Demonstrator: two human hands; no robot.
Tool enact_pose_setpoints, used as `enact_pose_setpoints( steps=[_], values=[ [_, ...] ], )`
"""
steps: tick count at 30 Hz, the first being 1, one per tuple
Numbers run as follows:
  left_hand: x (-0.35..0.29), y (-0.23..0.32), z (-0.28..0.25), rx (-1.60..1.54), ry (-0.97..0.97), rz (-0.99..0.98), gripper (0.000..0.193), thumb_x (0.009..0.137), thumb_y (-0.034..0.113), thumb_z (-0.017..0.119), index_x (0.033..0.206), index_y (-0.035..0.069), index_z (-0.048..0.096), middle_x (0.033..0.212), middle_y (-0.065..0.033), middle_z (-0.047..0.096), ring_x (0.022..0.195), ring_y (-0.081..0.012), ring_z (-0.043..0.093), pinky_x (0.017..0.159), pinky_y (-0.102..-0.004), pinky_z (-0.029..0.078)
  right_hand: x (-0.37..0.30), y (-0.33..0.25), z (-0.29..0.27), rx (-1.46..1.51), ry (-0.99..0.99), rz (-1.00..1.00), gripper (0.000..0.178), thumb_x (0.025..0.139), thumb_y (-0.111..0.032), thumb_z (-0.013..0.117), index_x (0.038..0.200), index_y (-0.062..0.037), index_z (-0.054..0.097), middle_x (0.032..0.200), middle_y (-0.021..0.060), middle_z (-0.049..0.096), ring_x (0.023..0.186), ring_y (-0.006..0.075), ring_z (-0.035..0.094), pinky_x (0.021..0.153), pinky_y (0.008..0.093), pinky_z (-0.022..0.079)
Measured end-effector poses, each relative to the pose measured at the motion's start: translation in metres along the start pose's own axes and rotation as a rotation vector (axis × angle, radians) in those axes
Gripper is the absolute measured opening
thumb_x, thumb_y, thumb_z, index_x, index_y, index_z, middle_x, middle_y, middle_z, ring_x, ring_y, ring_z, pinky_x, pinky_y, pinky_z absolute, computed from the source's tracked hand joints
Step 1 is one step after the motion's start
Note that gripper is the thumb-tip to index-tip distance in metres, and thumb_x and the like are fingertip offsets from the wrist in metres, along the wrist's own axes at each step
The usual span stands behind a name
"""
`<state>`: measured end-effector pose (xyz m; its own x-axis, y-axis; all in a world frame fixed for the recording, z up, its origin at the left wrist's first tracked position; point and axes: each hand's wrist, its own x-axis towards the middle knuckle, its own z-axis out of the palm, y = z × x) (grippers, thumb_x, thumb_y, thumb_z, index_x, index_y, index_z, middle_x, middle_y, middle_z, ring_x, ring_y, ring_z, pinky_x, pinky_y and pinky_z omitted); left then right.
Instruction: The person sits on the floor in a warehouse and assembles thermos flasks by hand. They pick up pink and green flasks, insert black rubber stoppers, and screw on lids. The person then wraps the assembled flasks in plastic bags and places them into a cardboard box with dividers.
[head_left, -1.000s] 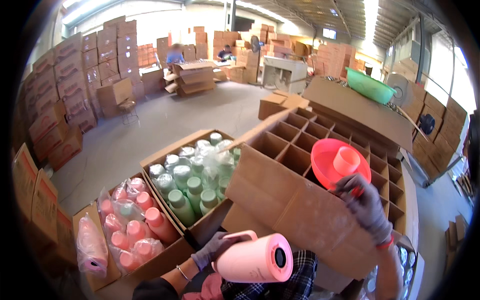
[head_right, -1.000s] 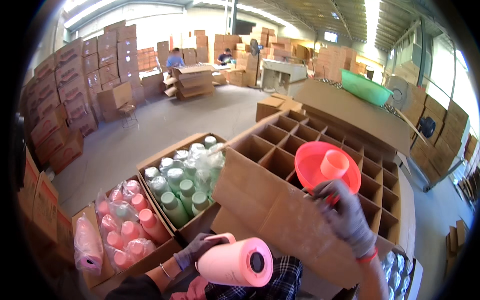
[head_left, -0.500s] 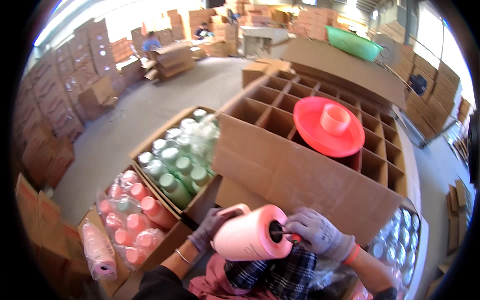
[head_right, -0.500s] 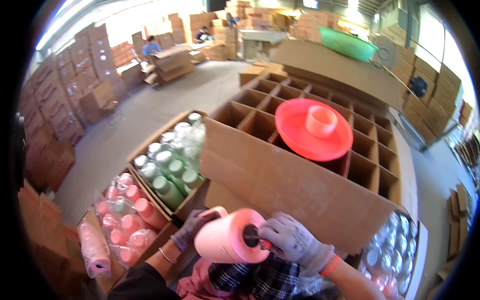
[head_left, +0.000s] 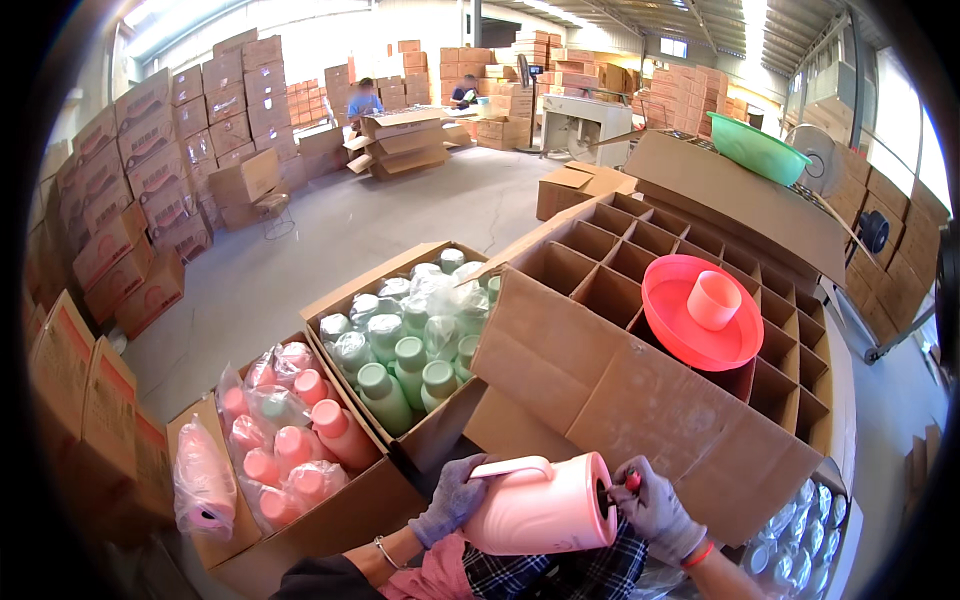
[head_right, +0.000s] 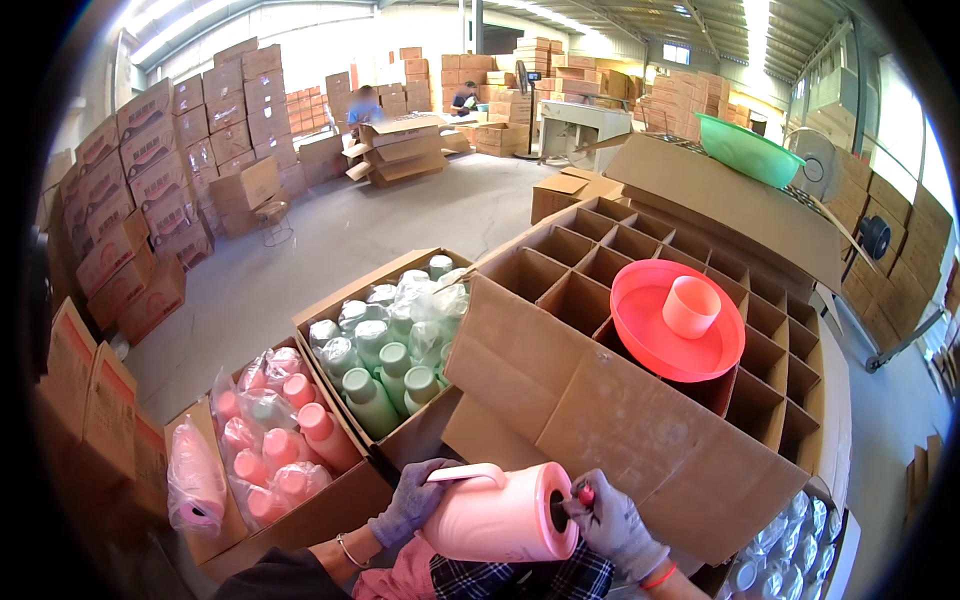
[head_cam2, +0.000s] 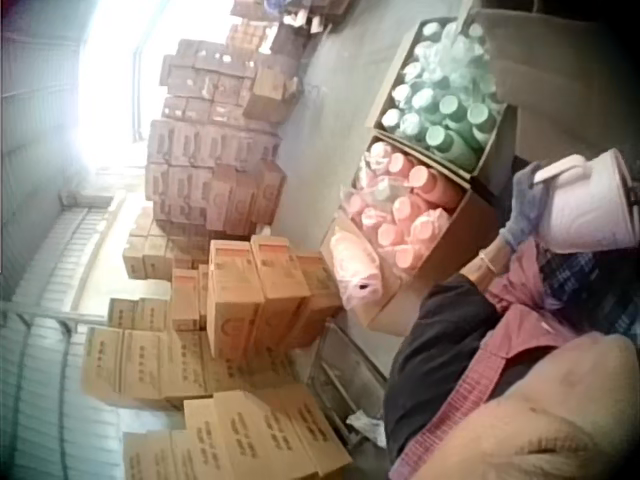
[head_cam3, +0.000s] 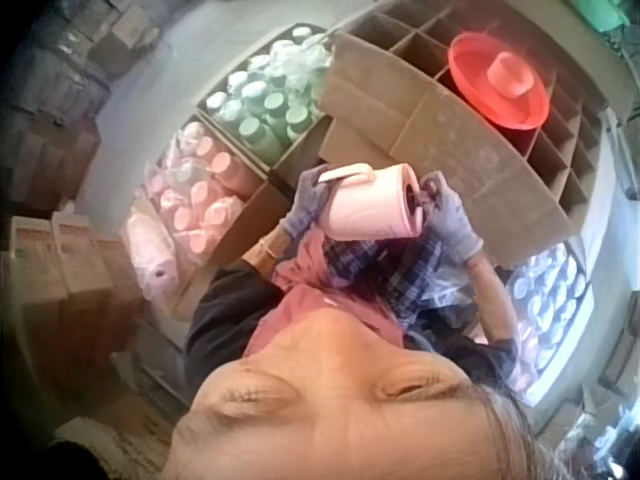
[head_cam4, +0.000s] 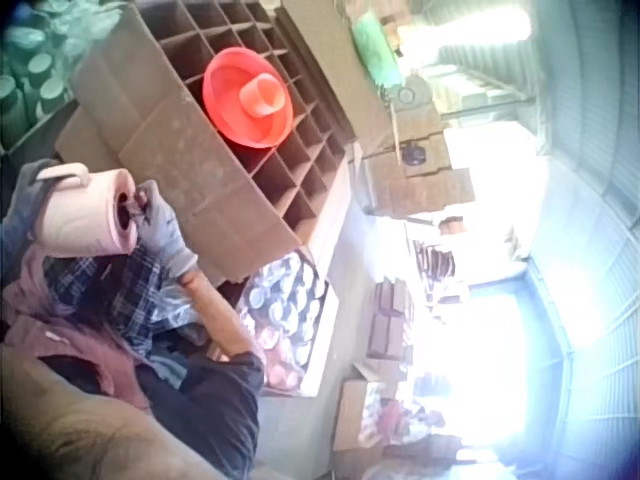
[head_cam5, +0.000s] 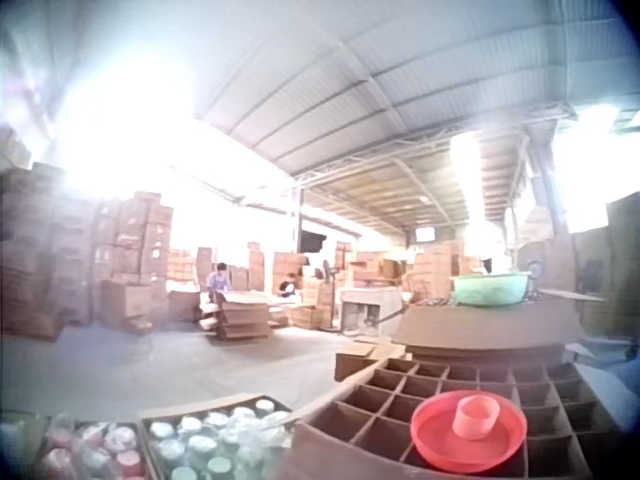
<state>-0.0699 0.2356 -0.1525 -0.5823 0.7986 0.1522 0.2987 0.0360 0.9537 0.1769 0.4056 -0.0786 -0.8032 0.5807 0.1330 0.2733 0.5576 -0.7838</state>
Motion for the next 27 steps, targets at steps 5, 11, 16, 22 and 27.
enact_pose_setpoints(
  steps=[5,11,16,22,27],
  values=[
    [-0.007,0.011,-0.023,0.205,-0.129,0.112,0.051,0.094,0.022,0.061,0.138,0.001,0.045,0.11,-0.0204,0.068,0.093,-0.0287,0.07,0.081,-0.0388,0.055,0.053,-0.069,-0.057,-0.498,0.147,-0.455,0.021,0.079,-0.022,0.073,0.092,-0.0098,0.06,0.079,0.0107,0.061,0.076,0.0307,0.064,0.067,0.0394,0.052],
    [0.0,0.006,-0.034,0.559,-0.435,-0.019,0.053,0.093,0.018,0.058,0.142,0.01,0.042,0.108,-0.0129,0.068,0.088,-0.0233,0.07,0.072,-0.0378,0.056,0.153,-0.025,-0.141,-0.96,0.323,-0.14,0.024,0.081,-0.019,0.07,0.102,-0.0088,0.067,0.097,0.0165,0.064,0.09,0.0355,0.064,0.078,0.0452,0.051],
    [-0.016,-0.015,-0.025,-0.358,-0.731,-0.407,0.059,0.089,0.007,0.051,0.147,0.012,0.038,0.118,-0.0014,0.059,0.097,-0.0079,0.058,0.08,-0.0239,0.05,0.169,0.007,-0.166,-0.765,0.027,0.098,0.03,0.082,-0.023,0.07,0.109,-0.0088,0.068,0.104,0.0164,0.066,0.098,0.0328,0.064,0.085,0.042,0.052],
    [-0.037,0.014,-0.019,-0.718,-0.487,-0.338,0.067,0.085,0.002,0.056,0.148,0.006,0.033,0.134,-0.0062,0.052,0.122,-0.0145,0.051,0.102,-0.0298,0.043,0.101,-0.024,-0.158,-0.582,0.443,-0.236,0.029,0.084,-0.015,0.063,0.109,0.0002,0.065,0.104,0.0181,0.065,0.1,0.0299,0.063,0.089,0.0386,0.048],
    [-0.065,-0.006,-0.025,-0.796,-0.236,-0.446,0.063,0.088,0.002,0.06,0.145,0.004,0.034,0.135,-0.0099,0.053,0.124,-0.0195,0.053,0.107,-0.033,0.042,-0.105,0.029,-0.103,-0.584,0.23,0.065,0.034,0.08,-0.017,0.067,0.11,-0.0032,0.061,0.107,0.0134,0.062,0.108,0.0332,0.056,0.097,0.0479,0.041]
  ],
)
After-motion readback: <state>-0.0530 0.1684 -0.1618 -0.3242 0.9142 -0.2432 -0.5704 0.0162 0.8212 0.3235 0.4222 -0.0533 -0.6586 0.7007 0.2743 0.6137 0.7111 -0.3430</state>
